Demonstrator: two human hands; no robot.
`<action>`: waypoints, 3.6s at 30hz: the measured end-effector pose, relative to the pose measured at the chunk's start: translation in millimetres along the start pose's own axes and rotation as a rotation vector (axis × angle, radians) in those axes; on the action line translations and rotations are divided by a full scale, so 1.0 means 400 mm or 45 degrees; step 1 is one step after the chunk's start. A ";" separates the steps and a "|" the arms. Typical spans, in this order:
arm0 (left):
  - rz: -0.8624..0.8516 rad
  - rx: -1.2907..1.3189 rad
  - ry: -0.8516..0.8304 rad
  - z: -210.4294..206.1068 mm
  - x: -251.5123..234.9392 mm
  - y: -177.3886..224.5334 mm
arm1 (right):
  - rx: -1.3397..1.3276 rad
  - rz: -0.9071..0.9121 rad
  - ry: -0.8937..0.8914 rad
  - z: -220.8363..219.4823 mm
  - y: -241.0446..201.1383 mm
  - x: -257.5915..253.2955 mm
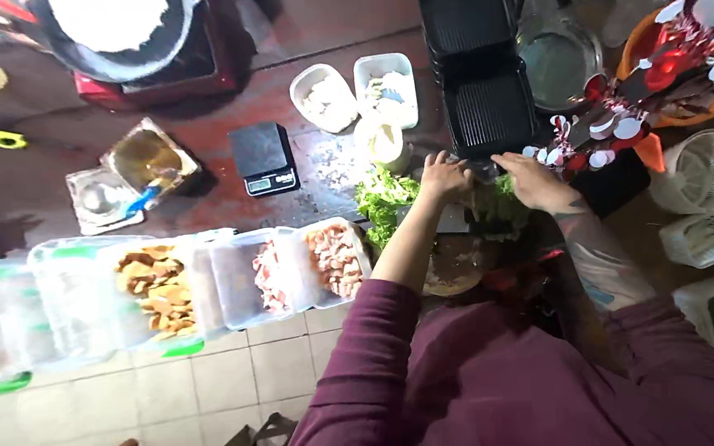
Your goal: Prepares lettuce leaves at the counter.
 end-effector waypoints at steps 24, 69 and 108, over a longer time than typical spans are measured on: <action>0.651 1.522 0.539 -0.152 1.023 0.075 | 0.020 0.059 0.118 -0.159 -0.179 0.240; 0.669 0.356 0.882 0.186 0.649 -0.062 | -1.419 0.156 0.376 -0.162 -0.223 0.196; 0.647 2.942 0.739 0.013 0.806 0.054 | -1.910 -0.241 -0.254 -0.098 -0.523 0.192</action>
Point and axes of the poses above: each hand's wrist, its own x-axis away from the middle knuckle, its own z-axis out of the back of the hand, y = z × x, the point moved 6 cm from there along -x, towards the middle knuckle, and after that the axes turned 7 degrees about -x, right-handed, at the moved point
